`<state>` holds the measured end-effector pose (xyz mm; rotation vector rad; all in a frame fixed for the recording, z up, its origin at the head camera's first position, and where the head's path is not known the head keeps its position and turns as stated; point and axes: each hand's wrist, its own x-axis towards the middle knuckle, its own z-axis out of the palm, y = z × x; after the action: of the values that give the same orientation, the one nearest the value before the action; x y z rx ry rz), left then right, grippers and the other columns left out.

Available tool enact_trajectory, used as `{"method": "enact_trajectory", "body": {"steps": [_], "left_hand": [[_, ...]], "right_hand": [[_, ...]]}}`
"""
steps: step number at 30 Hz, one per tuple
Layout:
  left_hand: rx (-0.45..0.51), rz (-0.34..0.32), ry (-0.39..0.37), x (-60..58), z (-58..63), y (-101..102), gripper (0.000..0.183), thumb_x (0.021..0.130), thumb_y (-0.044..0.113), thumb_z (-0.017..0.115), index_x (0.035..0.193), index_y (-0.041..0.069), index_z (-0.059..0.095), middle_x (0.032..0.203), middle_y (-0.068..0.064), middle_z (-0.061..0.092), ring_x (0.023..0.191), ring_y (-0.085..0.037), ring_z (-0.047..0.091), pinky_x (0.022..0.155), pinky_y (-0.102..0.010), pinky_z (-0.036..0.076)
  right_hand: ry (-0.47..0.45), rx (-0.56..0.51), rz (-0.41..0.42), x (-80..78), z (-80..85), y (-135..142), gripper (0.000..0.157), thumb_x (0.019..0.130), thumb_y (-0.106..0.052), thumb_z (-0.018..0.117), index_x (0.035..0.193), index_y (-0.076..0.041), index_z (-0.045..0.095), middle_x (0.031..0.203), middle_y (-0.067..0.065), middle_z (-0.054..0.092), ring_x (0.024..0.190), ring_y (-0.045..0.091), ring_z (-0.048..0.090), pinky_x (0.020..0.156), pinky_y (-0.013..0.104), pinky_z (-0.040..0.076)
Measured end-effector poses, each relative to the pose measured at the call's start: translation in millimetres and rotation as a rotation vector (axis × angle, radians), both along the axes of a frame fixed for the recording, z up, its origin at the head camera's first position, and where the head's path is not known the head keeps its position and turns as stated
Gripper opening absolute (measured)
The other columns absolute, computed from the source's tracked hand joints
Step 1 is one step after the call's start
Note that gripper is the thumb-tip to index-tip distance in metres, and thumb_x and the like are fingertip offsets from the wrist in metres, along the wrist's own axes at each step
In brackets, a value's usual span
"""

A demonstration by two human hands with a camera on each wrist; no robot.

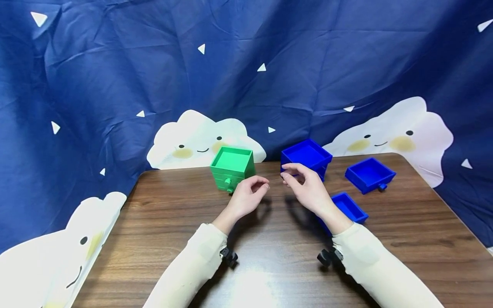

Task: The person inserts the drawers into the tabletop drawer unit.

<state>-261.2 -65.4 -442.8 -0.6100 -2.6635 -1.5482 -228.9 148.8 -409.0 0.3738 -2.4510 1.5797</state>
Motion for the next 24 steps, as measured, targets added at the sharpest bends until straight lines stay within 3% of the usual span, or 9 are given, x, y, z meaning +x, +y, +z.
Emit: {"method": "enact_trajectory", "body": {"steps": [4, 12, 18, 24], "left_hand": [[-0.002, 0.011, -0.005, -2.2, -1.3, 3.8, 0.025, 0.105, 0.021, 0.066, 0.120, 0.005, 0.077, 0.116, -0.009, 0.080, 0.106, -0.021, 0.073, 0.099, -0.037, 0.058], [-0.001, 0.022, 0.000, -9.3, -4.2, 10.7, 0.027, 0.104, 0.021, 0.066, 0.120, 0.003, 0.077, 0.113, -0.009, 0.080, 0.101, -0.019, 0.071, 0.095, -0.033, 0.057], [0.001, 0.032, 0.012, -13.1, -2.2, 20.3, 0.025, 0.104, 0.024, 0.066, 0.117, 0.006, 0.077, 0.107, -0.008, 0.080, 0.092, -0.015, 0.069, 0.088, -0.030, 0.056], [0.007, 0.054, 0.016, -17.0, -3.1, 32.5, 0.025, 0.103, 0.027, 0.067, 0.116, 0.008, 0.078, 0.104, -0.007, 0.080, 0.089, -0.014, 0.069, 0.084, -0.029, 0.056]], "right_hand": [[-0.003, 0.005, -0.014, 2.7, -0.7, 4.5, 0.033, 0.108, -0.014, 0.065, 0.137, 0.002, 0.067, 0.117, 0.024, 0.076, 0.090, 0.003, 0.072, 0.078, 0.018, 0.056], [-0.013, 0.012, -0.030, 9.0, 0.6, 11.2, 0.033, 0.108, -0.016, 0.065, 0.137, 0.000, 0.068, 0.116, 0.022, 0.076, 0.096, 0.030, 0.075, 0.072, 0.022, 0.054], [-0.015, 0.051, -0.042, 13.3, 2.0, 18.5, 0.036, 0.110, -0.019, 0.063, 0.140, 0.001, 0.066, 0.123, 0.024, 0.075, 0.099, 0.028, 0.076, 0.075, 0.022, 0.055], [-0.004, 0.047, -0.044, 16.5, 1.0, 26.4, 0.036, 0.110, -0.018, 0.062, 0.141, 0.000, 0.065, 0.125, 0.023, 0.075, 0.105, 0.039, 0.076, 0.080, 0.019, 0.056]]}}
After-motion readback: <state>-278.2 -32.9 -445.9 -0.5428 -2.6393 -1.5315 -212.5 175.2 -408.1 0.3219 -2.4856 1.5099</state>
